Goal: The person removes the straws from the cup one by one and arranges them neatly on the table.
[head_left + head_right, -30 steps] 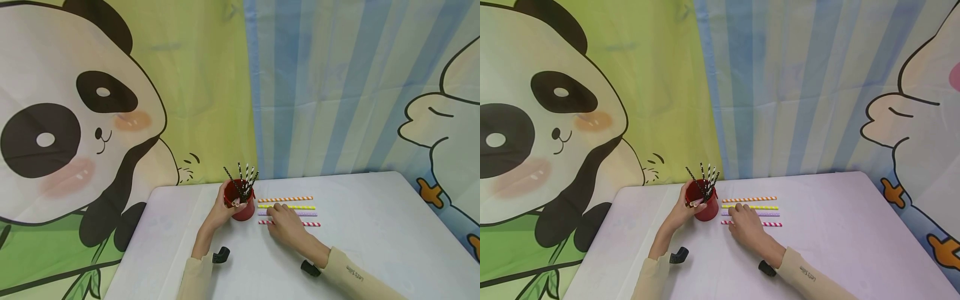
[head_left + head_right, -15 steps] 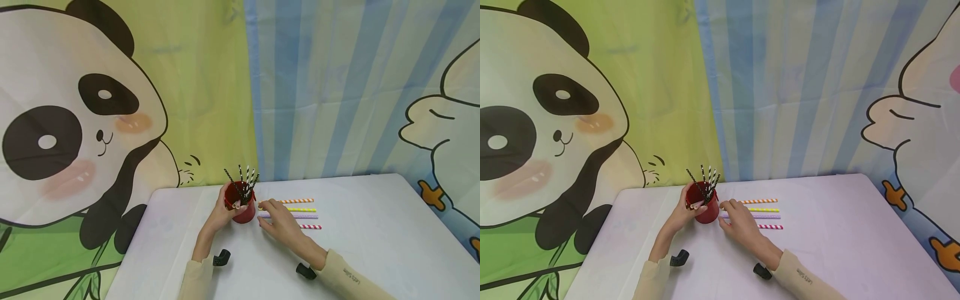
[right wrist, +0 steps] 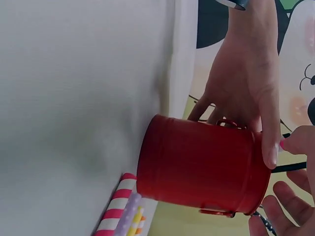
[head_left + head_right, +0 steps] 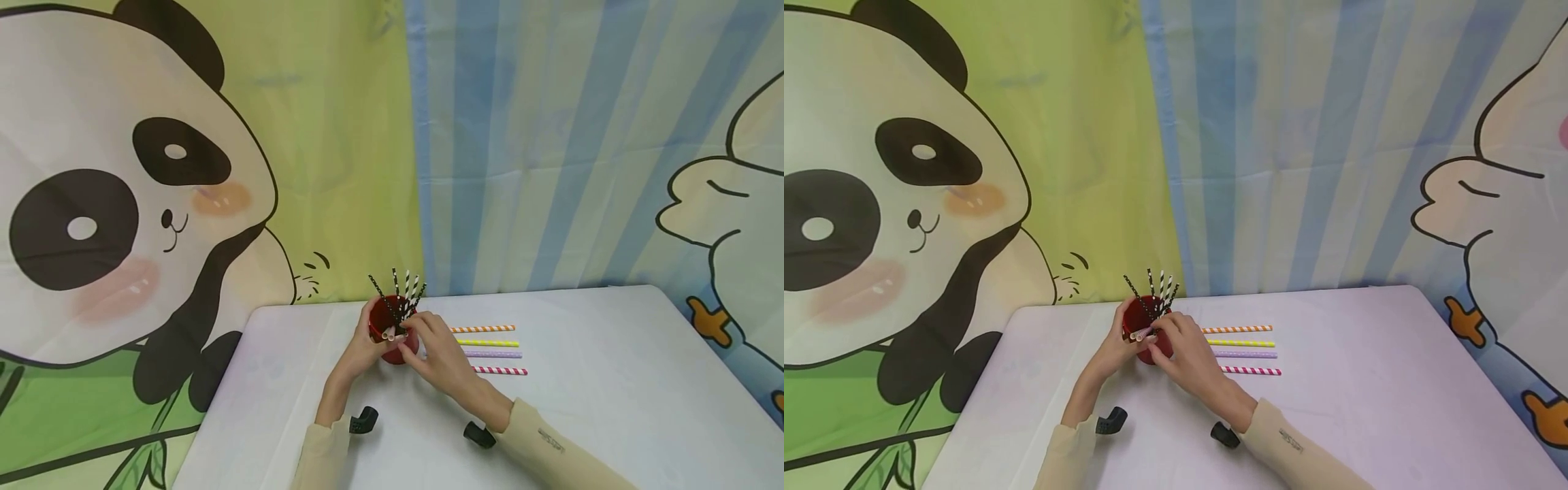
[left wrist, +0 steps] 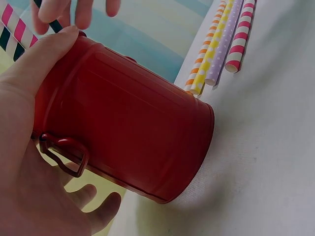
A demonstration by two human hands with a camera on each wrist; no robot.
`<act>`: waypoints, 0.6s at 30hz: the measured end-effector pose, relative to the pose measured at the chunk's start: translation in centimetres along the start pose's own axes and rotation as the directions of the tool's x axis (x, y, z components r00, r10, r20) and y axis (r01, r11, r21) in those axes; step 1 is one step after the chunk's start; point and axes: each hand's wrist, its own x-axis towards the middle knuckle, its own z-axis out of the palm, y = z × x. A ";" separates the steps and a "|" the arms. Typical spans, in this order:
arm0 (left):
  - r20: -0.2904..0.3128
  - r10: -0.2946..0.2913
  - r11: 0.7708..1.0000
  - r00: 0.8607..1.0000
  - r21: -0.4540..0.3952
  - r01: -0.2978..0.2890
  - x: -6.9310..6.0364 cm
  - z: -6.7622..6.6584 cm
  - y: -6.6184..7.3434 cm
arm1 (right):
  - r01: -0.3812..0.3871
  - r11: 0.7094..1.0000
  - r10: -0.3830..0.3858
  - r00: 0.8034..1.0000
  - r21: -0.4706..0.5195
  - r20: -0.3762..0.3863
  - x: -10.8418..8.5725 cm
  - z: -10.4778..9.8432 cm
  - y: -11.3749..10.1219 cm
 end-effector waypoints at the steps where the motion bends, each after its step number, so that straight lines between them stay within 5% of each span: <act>1: -0.001 0.007 1.000 1.000 0.001 -0.007 0.2 0.0 -0.5 | 0.004 1.000 -0.004 1.000 0.004 -0.002 0.1 0.1 0.0; 7: -0.007 0.025 0.999 1.000 -0.021 -0.026 0.8 -0.2 -2.0 | 0.028 0.999 -0.027 1.000 0.029 -0.015 0.6 0.4 -0.5; 18: -0.012 0.005 1.000 1.000 -0.017 -0.005 1.0 -0.2 -2.1 | 0.033 0.999 -0.033 0.999 0.016 -0.024 1.0 0.9 -0.8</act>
